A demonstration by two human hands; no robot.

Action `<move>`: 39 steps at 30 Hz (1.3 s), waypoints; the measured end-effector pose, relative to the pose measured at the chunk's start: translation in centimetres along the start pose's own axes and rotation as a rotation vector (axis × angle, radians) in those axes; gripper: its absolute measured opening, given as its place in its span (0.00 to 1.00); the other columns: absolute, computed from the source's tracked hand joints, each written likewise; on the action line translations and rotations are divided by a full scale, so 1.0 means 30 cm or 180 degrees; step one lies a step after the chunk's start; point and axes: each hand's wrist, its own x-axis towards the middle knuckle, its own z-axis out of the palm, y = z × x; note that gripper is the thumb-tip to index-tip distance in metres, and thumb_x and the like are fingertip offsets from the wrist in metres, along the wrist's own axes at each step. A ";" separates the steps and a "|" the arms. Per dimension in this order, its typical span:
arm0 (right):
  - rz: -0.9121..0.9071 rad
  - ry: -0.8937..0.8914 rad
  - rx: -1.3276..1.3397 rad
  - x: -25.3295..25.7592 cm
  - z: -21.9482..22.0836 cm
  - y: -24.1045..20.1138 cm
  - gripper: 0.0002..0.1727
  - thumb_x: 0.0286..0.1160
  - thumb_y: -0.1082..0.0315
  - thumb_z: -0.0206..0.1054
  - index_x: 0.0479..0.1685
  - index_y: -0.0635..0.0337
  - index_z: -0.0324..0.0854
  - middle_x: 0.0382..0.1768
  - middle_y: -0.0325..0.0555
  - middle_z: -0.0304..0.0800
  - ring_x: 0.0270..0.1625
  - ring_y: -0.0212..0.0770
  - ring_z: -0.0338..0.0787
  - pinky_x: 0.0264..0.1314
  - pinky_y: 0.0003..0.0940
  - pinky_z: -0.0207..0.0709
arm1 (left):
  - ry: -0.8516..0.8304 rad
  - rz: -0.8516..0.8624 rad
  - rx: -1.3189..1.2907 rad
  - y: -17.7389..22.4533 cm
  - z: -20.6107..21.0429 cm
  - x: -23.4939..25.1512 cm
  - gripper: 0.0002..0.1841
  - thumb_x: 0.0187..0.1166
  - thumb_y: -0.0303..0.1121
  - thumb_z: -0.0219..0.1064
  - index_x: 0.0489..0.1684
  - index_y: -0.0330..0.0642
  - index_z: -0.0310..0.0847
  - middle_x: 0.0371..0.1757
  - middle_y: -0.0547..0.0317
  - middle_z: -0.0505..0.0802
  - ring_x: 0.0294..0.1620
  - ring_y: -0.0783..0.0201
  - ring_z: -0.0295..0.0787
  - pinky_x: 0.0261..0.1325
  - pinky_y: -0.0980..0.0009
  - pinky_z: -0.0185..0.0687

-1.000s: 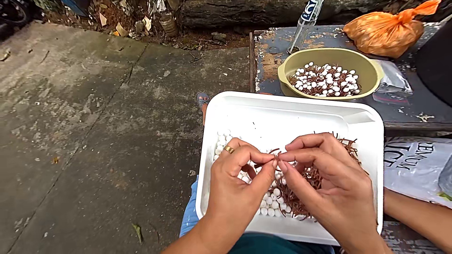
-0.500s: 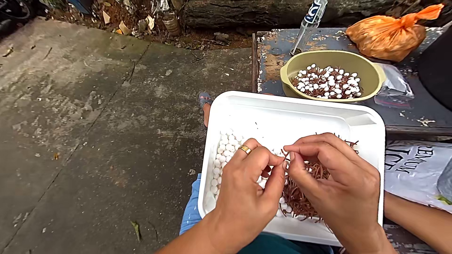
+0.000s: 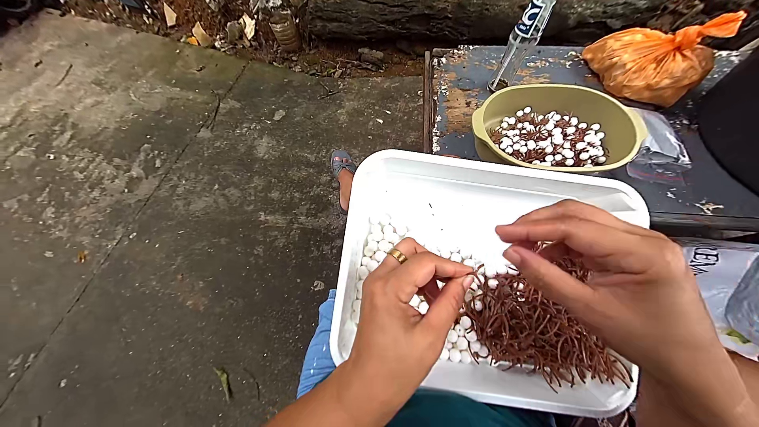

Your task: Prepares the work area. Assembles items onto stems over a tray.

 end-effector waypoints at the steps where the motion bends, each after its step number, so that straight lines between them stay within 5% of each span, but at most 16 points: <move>1: -0.0107 -0.0168 0.0321 -0.005 0.026 -0.020 0.09 0.72 0.64 0.71 0.44 0.54 0.93 0.44 0.29 0.90 0.41 0.17 0.88 0.39 0.09 0.84 | -0.0017 0.0117 0.0109 -0.001 -0.001 0.002 0.04 0.75 0.28 0.71 0.37 0.41 0.92 0.33 0.67 0.85 0.32 0.79 0.84 0.36 0.85 0.85; 9: -0.0010 -0.0036 -0.0066 -0.028 0.094 -0.053 0.05 0.67 0.64 0.68 0.29 0.49 0.88 0.33 0.26 0.88 0.38 0.16 0.85 0.38 0.10 0.80 | -0.0101 0.1037 0.1372 -0.008 -0.013 0.008 0.06 0.76 0.27 0.68 0.34 0.41 0.92 0.35 0.63 0.82 0.38 0.78 0.78 0.41 0.89 0.75; 15: 0.0886 0.0710 -0.0446 -0.018 0.066 -0.022 0.08 0.78 0.62 0.66 0.39 0.56 0.86 0.34 0.30 0.85 0.32 0.11 0.83 0.33 0.05 0.76 | -0.0201 0.0509 0.0903 0.000 -0.017 0.002 0.06 0.76 0.30 0.69 0.34 0.42 0.91 0.34 0.67 0.85 0.32 0.82 0.80 0.35 0.89 0.78; 17: 0.1156 0.0653 -0.1037 -0.011 0.006 0.020 0.15 0.85 0.55 0.63 0.44 0.58 0.86 0.37 0.38 0.87 0.35 0.21 0.86 0.36 0.16 0.79 | -0.0242 0.0148 0.0564 -0.001 -0.030 0.002 0.05 0.77 0.31 0.70 0.39 0.43 0.92 0.34 0.68 0.86 0.30 0.81 0.83 0.34 0.87 0.83; 19: 0.1366 0.0622 -0.1482 -0.010 -0.045 0.062 0.22 0.88 0.51 0.60 0.42 0.63 0.85 0.35 0.51 0.87 0.34 0.41 0.86 0.36 0.39 0.76 | -0.0213 -0.0044 0.0403 0.000 -0.045 0.012 0.05 0.78 0.32 0.70 0.44 0.44 0.91 0.33 0.69 0.88 0.29 0.78 0.84 0.32 0.84 0.84; 21: 0.1428 0.0577 -0.1708 -0.011 -0.070 0.080 0.23 0.89 0.52 0.60 0.40 0.67 0.84 0.34 0.58 0.85 0.33 0.52 0.83 0.35 0.52 0.71 | -0.0167 -0.0102 0.0381 0.000 -0.055 0.025 0.04 0.77 0.31 0.71 0.42 0.45 0.91 0.33 0.70 0.88 0.29 0.78 0.84 0.32 0.84 0.83; 26: 0.0682 -0.0167 -0.1175 -0.044 0.038 0.060 0.07 0.75 0.67 0.69 0.44 0.55 0.92 0.35 0.39 0.84 0.29 0.31 0.79 0.28 0.26 0.73 | -0.0142 -0.0214 0.0228 -0.003 -0.060 0.035 0.03 0.75 0.34 0.73 0.36 0.47 0.90 0.37 0.69 0.89 0.31 0.77 0.86 0.33 0.83 0.85; 31: 0.0623 -0.0578 -0.1314 -0.058 0.120 0.059 0.05 0.68 0.69 0.77 0.41 0.54 0.95 0.40 0.45 0.88 0.42 0.48 0.87 0.37 0.45 0.79 | -0.0150 -0.0289 0.0003 0.008 -0.058 0.042 0.04 0.77 0.27 0.71 0.44 0.41 0.89 0.36 0.65 0.91 0.29 0.74 0.88 0.34 0.81 0.88; 34: 0.0810 -0.0276 -0.0668 -0.046 0.095 0.046 0.06 0.71 0.64 0.74 0.41 0.52 0.93 0.40 0.34 0.87 0.37 0.29 0.82 0.34 0.24 0.72 | -0.0207 -0.0485 -0.0172 0.011 -0.053 0.037 0.03 0.78 0.29 0.71 0.41 0.42 0.90 0.35 0.65 0.90 0.28 0.74 0.87 0.32 0.81 0.87; 35: 0.0912 -0.0176 -0.0135 -0.040 0.082 0.031 0.05 0.71 0.64 0.73 0.42 0.50 0.92 0.42 0.30 0.89 0.37 0.22 0.86 0.34 0.14 0.78 | -0.0240 -0.0527 -0.0245 0.010 -0.051 0.036 0.03 0.78 0.30 0.71 0.39 0.43 0.91 0.34 0.65 0.91 0.28 0.74 0.87 0.32 0.81 0.86; 37: 0.1133 -0.0143 0.1214 -0.030 0.067 -0.006 0.05 0.72 0.71 0.73 0.43 0.53 0.91 0.46 0.34 0.95 0.38 0.28 0.94 0.39 0.20 0.91 | -0.0301 -0.0621 -0.0410 0.008 -0.048 0.031 0.04 0.79 0.31 0.70 0.38 0.43 0.91 0.34 0.65 0.91 0.28 0.73 0.87 0.33 0.80 0.87; 39: 0.1256 -0.0185 0.2058 -0.026 0.074 -0.026 0.07 0.73 0.75 0.72 0.46 0.57 0.91 0.44 0.41 0.97 0.39 0.34 0.96 0.43 0.27 0.93 | -0.0323 -0.0737 -0.0591 0.009 -0.044 0.032 0.04 0.80 0.31 0.70 0.38 0.43 0.91 0.34 0.64 0.91 0.29 0.73 0.87 0.33 0.80 0.87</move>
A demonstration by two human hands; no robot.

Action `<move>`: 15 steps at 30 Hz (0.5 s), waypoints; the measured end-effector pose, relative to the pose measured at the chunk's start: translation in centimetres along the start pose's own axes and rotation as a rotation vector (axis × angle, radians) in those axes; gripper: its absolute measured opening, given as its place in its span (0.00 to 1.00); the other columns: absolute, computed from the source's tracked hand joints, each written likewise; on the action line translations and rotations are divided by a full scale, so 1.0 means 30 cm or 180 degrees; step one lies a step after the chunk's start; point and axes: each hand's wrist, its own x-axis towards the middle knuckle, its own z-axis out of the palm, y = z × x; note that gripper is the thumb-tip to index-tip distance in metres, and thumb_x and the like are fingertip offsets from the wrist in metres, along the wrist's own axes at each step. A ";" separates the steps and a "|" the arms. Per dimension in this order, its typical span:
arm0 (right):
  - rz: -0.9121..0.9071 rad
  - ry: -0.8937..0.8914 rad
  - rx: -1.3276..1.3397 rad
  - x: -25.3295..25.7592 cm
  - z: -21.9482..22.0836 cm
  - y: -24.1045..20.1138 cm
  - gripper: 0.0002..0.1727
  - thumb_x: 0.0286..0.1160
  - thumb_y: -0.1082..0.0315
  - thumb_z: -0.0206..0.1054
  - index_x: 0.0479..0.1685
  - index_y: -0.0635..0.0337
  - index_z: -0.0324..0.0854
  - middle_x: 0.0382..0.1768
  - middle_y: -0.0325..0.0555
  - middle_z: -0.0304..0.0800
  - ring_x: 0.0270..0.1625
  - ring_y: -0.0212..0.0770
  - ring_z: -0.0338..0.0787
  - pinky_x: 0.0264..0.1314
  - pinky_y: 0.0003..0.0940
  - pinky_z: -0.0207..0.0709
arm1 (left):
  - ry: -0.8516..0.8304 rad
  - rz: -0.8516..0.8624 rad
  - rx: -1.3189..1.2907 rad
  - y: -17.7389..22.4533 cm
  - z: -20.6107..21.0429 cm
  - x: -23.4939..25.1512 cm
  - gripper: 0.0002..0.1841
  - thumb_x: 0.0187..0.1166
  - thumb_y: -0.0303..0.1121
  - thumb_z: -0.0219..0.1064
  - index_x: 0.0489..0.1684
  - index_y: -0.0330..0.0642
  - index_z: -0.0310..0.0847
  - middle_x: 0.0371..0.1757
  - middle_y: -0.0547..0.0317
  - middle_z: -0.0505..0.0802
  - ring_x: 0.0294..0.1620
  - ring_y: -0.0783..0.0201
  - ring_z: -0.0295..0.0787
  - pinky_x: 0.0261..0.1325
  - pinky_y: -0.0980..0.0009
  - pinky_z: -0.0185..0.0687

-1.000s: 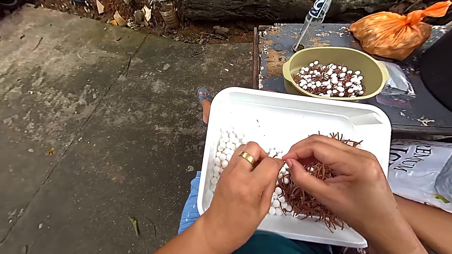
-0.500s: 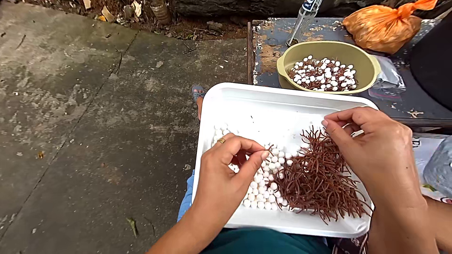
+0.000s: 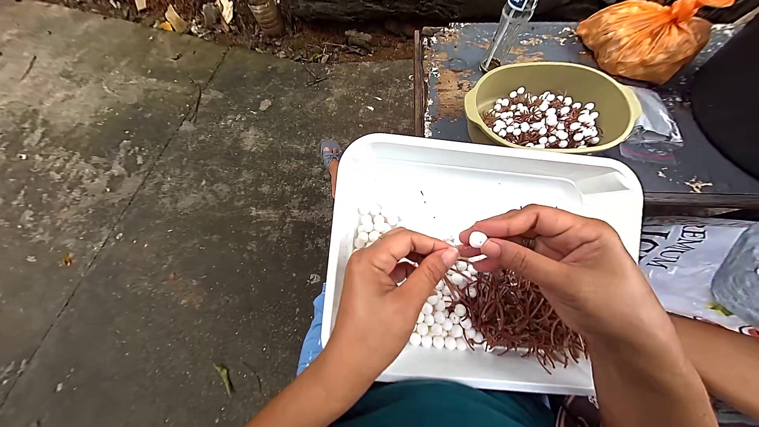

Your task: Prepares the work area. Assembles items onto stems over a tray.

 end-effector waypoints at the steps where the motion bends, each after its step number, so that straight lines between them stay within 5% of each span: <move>1: 0.0059 -0.0032 0.0225 0.000 0.010 0.002 0.08 0.74 0.76 0.71 0.47 0.58 0.91 0.43 0.43 0.96 0.39 0.35 0.97 0.44 0.28 0.93 | 0.0012 -0.0070 -0.0088 0.003 0.002 0.000 0.04 0.81 0.30 0.69 0.38 0.43 0.90 0.33 0.64 0.91 0.28 0.73 0.87 0.33 0.81 0.87; 15: 0.0258 0.0065 0.0794 -0.012 0.058 0.015 0.09 0.76 0.75 0.70 0.48 0.56 0.92 0.45 0.43 0.95 0.39 0.35 0.97 0.44 0.30 0.94 | 0.0160 -0.0155 -0.0313 0.019 0.018 0.000 0.05 0.81 0.27 0.66 0.36 0.41 0.86 0.31 0.63 0.91 0.26 0.73 0.88 0.32 0.80 0.88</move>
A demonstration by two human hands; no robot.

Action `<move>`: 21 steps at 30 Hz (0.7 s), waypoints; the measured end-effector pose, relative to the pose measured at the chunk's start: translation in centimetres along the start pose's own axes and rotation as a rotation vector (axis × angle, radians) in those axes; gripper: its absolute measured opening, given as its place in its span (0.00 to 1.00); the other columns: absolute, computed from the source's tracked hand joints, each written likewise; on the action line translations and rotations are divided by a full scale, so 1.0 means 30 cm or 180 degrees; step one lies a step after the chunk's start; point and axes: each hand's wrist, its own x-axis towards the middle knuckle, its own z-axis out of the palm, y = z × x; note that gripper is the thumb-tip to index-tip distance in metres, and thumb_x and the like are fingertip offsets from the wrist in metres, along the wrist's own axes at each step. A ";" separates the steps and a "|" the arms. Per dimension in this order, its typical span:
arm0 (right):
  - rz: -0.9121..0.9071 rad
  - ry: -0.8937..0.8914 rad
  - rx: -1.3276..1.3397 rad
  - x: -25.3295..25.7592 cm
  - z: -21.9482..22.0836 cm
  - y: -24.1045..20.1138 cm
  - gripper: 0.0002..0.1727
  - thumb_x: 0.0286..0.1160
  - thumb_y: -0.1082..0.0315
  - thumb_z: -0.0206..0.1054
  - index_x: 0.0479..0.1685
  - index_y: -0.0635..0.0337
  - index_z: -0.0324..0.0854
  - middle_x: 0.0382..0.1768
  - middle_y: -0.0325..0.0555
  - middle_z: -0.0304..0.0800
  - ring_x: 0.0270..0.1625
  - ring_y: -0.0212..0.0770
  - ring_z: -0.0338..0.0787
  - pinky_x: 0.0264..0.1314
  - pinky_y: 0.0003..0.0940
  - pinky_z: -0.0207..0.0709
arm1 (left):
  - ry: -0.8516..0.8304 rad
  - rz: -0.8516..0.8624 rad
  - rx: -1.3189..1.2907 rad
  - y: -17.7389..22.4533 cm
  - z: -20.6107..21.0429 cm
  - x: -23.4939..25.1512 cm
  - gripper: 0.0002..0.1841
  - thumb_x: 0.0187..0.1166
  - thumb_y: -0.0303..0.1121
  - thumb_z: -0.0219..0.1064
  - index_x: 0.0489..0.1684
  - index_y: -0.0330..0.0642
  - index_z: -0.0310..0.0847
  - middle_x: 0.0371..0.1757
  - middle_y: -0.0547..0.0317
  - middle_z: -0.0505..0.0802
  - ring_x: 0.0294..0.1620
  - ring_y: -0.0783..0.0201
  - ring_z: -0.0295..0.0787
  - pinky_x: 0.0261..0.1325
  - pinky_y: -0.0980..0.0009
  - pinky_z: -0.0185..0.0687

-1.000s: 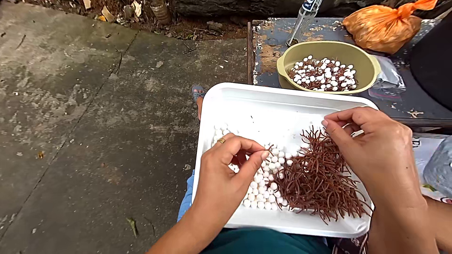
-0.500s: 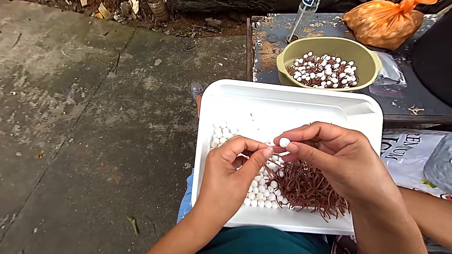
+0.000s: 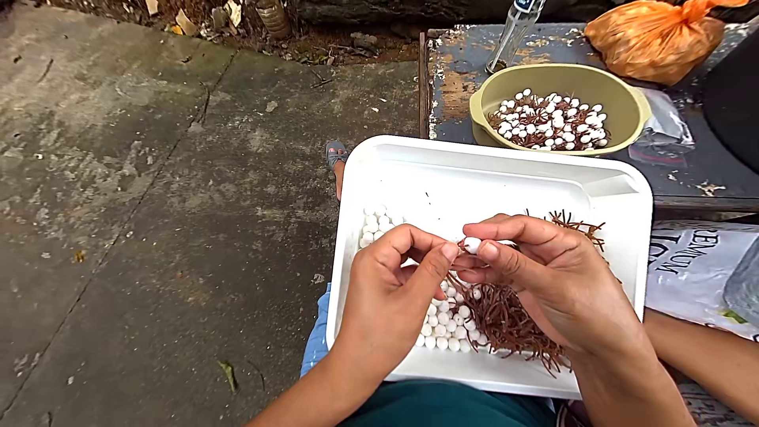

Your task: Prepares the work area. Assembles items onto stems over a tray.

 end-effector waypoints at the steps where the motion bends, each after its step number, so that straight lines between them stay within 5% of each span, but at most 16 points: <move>1: -0.0021 0.0002 -0.0004 -0.001 -0.001 0.001 0.09 0.76 0.75 0.70 0.48 0.56 0.92 0.45 0.43 0.96 0.39 0.35 0.97 0.44 0.30 0.94 | 0.0001 0.0005 0.0023 0.002 0.003 -0.001 0.04 0.81 0.26 0.66 0.36 0.41 0.86 0.31 0.63 0.91 0.26 0.73 0.88 0.32 0.80 0.88; 13: -0.0242 0.0081 -0.0277 -0.006 0.003 0.017 0.08 0.73 0.75 0.72 0.45 0.56 0.93 0.43 0.39 0.93 0.37 0.32 0.94 0.43 0.27 0.93 | -0.0120 -0.0192 -0.0073 0.001 0.005 0.001 0.05 0.81 0.26 0.66 0.37 0.41 0.87 0.32 0.61 0.90 0.26 0.72 0.87 0.32 0.79 0.88; 16: -0.0255 0.0121 -0.0572 0.007 -0.020 -0.012 0.16 0.75 0.75 0.70 0.62 0.58 0.88 0.49 0.42 0.95 0.43 0.37 0.97 0.44 0.29 0.94 | -0.0108 -0.0409 -0.0332 0.003 -0.013 0.014 0.06 0.83 0.27 0.65 0.37 0.40 0.88 0.32 0.60 0.90 0.25 0.73 0.85 0.32 0.80 0.86; 18: -0.0461 0.0312 -0.1569 0.023 -0.056 -0.034 0.21 0.77 0.70 0.71 0.70 0.56 0.83 0.54 0.37 0.93 0.47 0.31 0.95 0.45 0.23 0.92 | 0.0048 -0.0579 -0.0552 0.018 -0.029 0.026 0.07 0.84 0.26 0.64 0.37 0.39 0.88 0.31 0.60 0.91 0.24 0.74 0.85 0.32 0.80 0.86; 21: -0.0899 0.0430 -0.2973 0.040 -0.094 -0.016 0.08 0.78 0.66 0.70 0.48 0.56 0.90 0.45 0.36 0.87 0.41 0.21 0.88 0.39 0.12 0.83 | 0.0265 -0.0767 -0.0796 0.039 -0.047 0.044 0.09 0.84 0.23 0.63 0.35 0.40 0.89 0.29 0.60 0.92 0.25 0.74 0.87 0.33 0.80 0.87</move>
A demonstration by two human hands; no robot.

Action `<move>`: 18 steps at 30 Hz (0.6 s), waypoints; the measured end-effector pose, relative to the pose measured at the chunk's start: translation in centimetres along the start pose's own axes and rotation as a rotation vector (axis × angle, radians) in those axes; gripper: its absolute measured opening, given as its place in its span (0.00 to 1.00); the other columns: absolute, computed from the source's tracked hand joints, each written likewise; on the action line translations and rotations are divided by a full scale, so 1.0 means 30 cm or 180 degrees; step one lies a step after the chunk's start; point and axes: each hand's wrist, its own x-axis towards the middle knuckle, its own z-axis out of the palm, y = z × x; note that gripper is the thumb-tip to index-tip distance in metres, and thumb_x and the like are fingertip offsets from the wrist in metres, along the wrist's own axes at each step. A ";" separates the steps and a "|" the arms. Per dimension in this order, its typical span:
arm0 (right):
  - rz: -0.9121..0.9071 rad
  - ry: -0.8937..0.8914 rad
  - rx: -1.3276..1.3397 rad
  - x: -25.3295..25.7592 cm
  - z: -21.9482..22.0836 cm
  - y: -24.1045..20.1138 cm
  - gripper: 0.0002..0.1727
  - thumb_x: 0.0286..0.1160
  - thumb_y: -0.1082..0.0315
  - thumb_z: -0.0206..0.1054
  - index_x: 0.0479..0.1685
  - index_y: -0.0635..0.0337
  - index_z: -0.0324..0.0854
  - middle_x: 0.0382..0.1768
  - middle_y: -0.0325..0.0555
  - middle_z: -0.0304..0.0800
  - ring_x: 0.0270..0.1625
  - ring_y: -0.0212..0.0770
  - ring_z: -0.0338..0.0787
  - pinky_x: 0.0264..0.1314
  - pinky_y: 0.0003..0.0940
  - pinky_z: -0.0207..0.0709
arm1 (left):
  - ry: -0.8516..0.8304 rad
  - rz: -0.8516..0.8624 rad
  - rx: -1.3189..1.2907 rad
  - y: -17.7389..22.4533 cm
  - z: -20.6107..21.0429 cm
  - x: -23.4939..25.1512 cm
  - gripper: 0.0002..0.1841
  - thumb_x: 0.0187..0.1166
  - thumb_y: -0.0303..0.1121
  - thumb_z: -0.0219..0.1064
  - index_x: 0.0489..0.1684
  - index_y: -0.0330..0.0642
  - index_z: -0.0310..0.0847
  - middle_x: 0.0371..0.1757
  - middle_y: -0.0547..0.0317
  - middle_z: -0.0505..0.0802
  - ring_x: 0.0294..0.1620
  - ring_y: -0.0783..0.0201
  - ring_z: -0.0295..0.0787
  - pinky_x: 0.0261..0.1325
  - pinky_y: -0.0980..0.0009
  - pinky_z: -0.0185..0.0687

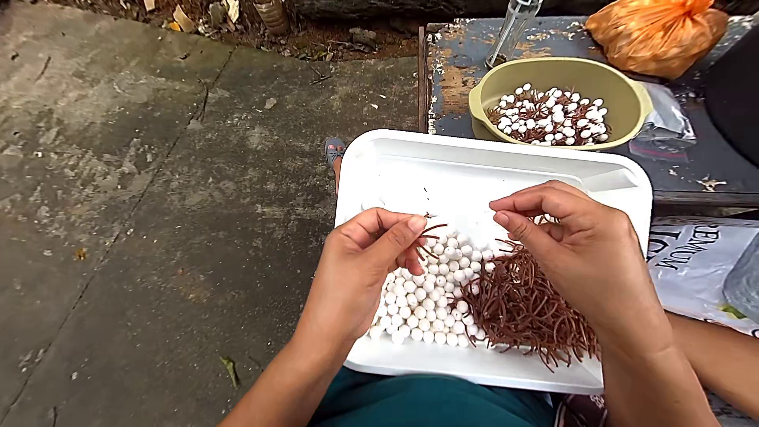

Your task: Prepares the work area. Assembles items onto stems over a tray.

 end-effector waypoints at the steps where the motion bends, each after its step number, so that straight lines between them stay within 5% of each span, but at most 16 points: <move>1: -0.0136 -0.0066 -0.0308 -0.004 0.013 0.007 0.06 0.77 0.66 0.70 0.44 0.55 0.91 0.42 0.37 0.87 0.39 0.23 0.86 0.37 0.14 0.80 | 0.0014 -0.0029 -0.0050 0.003 -0.002 0.000 0.09 0.84 0.23 0.62 0.35 0.40 0.89 0.30 0.60 0.92 0.25 0.75 0.87 0.34 0.80 0.87; 6: -0.0365 -0.0306 -0.0909 -0.019 0.081 0.006 0.08 0.75 0.70 0.70 0.47 0.57 0.93 0.41 0.46 0.86 0.41 0.45 0.85 0.38 0.37 0.79 | 0.0006 -0.0129 -0.0156 0.009 0.000 -0.006 0.10 0.84 0.22 0.61 0.36 0.39 0.88 0.31 0.59 0.92 0.26 0.74 0.88 0.34 0.80 0.88; 9: -0.0417 -0.0345 -0.0932 -0.008 0.099 0.007 0.11 0.75 0.68 0.71 0.52 0.55 0.93 0.42 0.47 0.84 0.40 0.44 0.84 0.36 0.34 0.77 | -0.0030 -0.0161 -0.0124 0.007 -0.002 -0.010 0.10 0.85 0.23 0.60 0.35 0.39 0.89 0.30 0.60 0.91 0.25 0.75 0.87 0.31 0.81 0.86; 13: -0.0371 -0.0333 -0.0724 -0.013 0.129 0.025 0.07 0.73 0.67 0.72 0.43 0.56 0.94 0.40 0.45 0.84 0.40 0.40 0.84 0.37 0.31 0.77 | -0.0181 -0.0163 -0.0053 -0.002 -0.001 -0.011 0.09 0.83 0.23 0.62 0.34 0.39 0.89 0.29 0.58 0.91 0.24 0.74 0.87 0.30 0.80 0.86; 16: 0.0189 -0.0321 0.0509 -0.005 0.083 -0.002 0.06 0.73 0.68 0.73 0.44 0.55 0.89 0.43 0.34 0.90 0.42 0.23 0.91 0.40 0.15 0.86 | -0.0385 -0.0204 0.0058 -0.007 -0.002 -0.017 0.08 0.81 0.24 0.64 0.32 0.39 0.88 0.27 0.59 0.90 0.23 0.74 0.86 0.31 0.80 0.86; 18: 0.0698 -0.0502 0.1857 0.005 0.049 -0.028 0.06 0.71 0.75 0.72 0.43 0.55 0.87 0.41 0.38 0.95 0.37 0.28 0.94 0.38 0.20 0.89 | -0.0497 -0.0318 0.0122 -0.009 0.001 -0.020 0.07 0.80 0.24 0.66 0.31 0.40 0.88 0.26 0.59 0.90 0.23 0.74 0.85 0.31 0.80 0.86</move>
